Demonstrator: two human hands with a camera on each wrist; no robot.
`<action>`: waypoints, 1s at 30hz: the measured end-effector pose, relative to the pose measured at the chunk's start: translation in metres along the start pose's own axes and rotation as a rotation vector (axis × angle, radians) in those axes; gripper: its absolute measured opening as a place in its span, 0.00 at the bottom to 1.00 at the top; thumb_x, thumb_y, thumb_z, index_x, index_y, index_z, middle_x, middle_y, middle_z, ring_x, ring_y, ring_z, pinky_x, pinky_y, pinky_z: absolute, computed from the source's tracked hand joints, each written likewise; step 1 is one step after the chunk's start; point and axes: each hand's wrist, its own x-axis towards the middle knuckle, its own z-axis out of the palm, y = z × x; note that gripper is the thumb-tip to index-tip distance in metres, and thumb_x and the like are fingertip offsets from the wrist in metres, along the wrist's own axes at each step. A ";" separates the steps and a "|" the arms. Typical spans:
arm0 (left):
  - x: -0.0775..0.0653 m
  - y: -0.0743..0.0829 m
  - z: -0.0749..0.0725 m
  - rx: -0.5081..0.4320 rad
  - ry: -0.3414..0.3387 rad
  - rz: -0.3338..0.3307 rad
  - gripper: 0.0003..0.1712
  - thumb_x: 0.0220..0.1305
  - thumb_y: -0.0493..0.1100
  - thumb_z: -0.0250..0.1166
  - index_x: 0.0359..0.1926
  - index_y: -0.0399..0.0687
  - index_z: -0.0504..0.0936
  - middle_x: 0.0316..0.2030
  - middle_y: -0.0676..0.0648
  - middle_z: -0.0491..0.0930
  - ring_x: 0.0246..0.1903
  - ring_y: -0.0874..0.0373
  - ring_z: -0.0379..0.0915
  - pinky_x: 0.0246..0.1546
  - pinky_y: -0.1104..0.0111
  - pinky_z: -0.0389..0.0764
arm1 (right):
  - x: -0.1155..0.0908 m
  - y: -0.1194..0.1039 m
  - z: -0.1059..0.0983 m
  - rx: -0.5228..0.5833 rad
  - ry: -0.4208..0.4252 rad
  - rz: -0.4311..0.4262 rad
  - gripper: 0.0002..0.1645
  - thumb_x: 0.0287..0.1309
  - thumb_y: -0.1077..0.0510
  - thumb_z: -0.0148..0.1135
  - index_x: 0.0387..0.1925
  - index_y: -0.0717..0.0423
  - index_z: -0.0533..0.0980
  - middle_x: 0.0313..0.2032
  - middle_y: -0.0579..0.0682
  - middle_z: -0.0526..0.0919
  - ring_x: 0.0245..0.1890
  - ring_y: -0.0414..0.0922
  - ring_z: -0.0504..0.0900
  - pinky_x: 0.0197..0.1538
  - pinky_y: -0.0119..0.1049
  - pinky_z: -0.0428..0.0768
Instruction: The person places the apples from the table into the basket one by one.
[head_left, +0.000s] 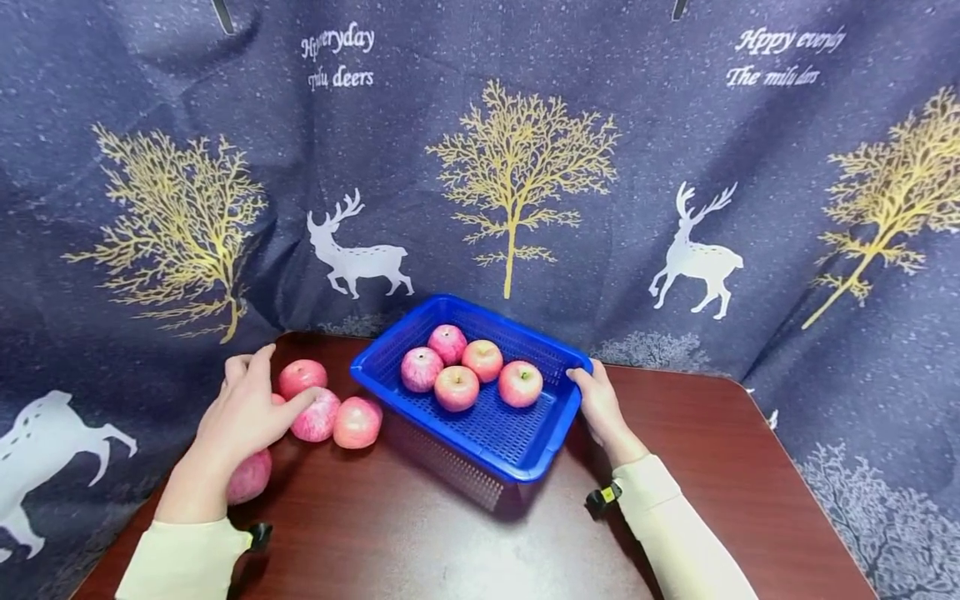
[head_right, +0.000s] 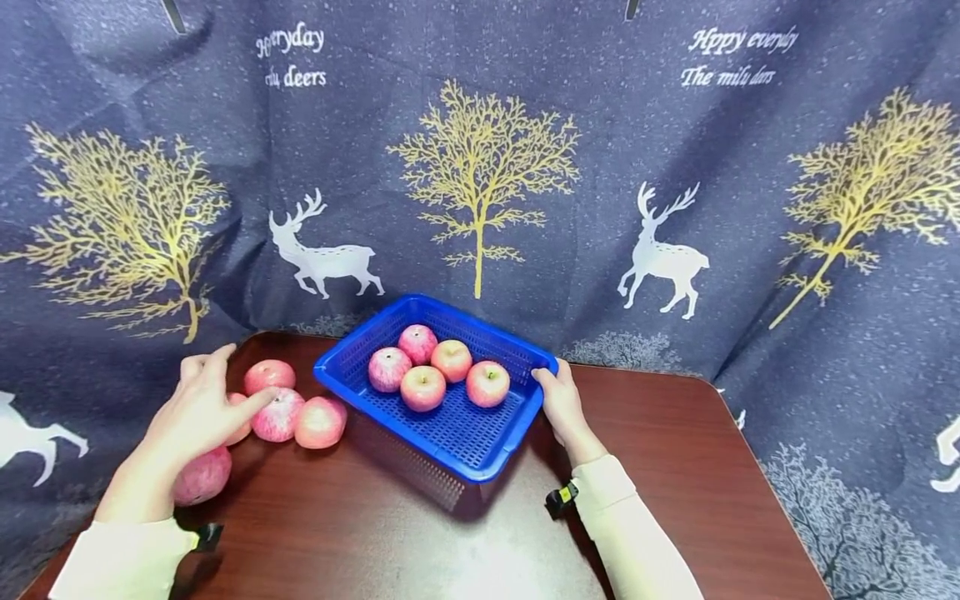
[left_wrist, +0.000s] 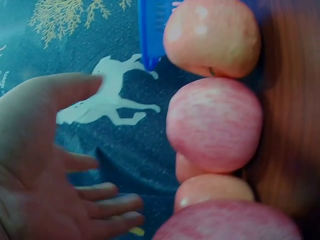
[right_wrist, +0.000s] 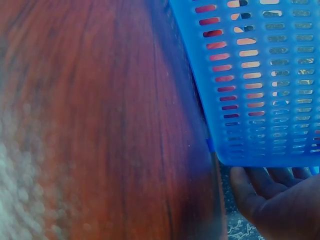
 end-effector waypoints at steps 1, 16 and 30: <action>0.000 -0.001 -0.001 0.007 -0.034 0.000 0.67 0.70 0.73 0.70 0.84 0.28 0.53 0.71 0.18 0.52 0.66 0.16 0.58 0.55 0.22 0.71 | 0.000 0.000 -0.001 -0.004 0.005 0.002 0.28 0.81 0.56 0.53 0.73 0.66 0.63 0.63 0.66 0.76 0.53 0.51 0.86 0.53 0.40 0.90; -0.004 -0.028 -0.012 0.056 -0.313 -0.041 0.66 0.57 0.69 0.81 0.66 0.14 0.60 0.57 0.15 0.58 0.54 0.15 0.60 0.51 0.28 0.71 | 0.002 -0.001 0.001 -0.001 0.000 -0.001 0.28 0.80 0.57 0.53 0.72 0.66 0.63 0.64 0.66 0.76 0.55 0.54 0.86 0.55 0.43 0.90; -0.004 -0.031 -0.009 0.093 -0.375 -0.117 0.70 0.55 0.66 0.82 0.65 0.12 0.52 0.54 0.14 0.54 0.54 0.08 0.56 0.54 0.27 0.71 | 0.001 -0.001 0.002 -0.014 0.003 -0.011 0.28 0.80 0.57 0.53 0.72 0.68 0.63 0.62 0.65 0.77 0.49 0.45 0.86 0.53 0.38 0.89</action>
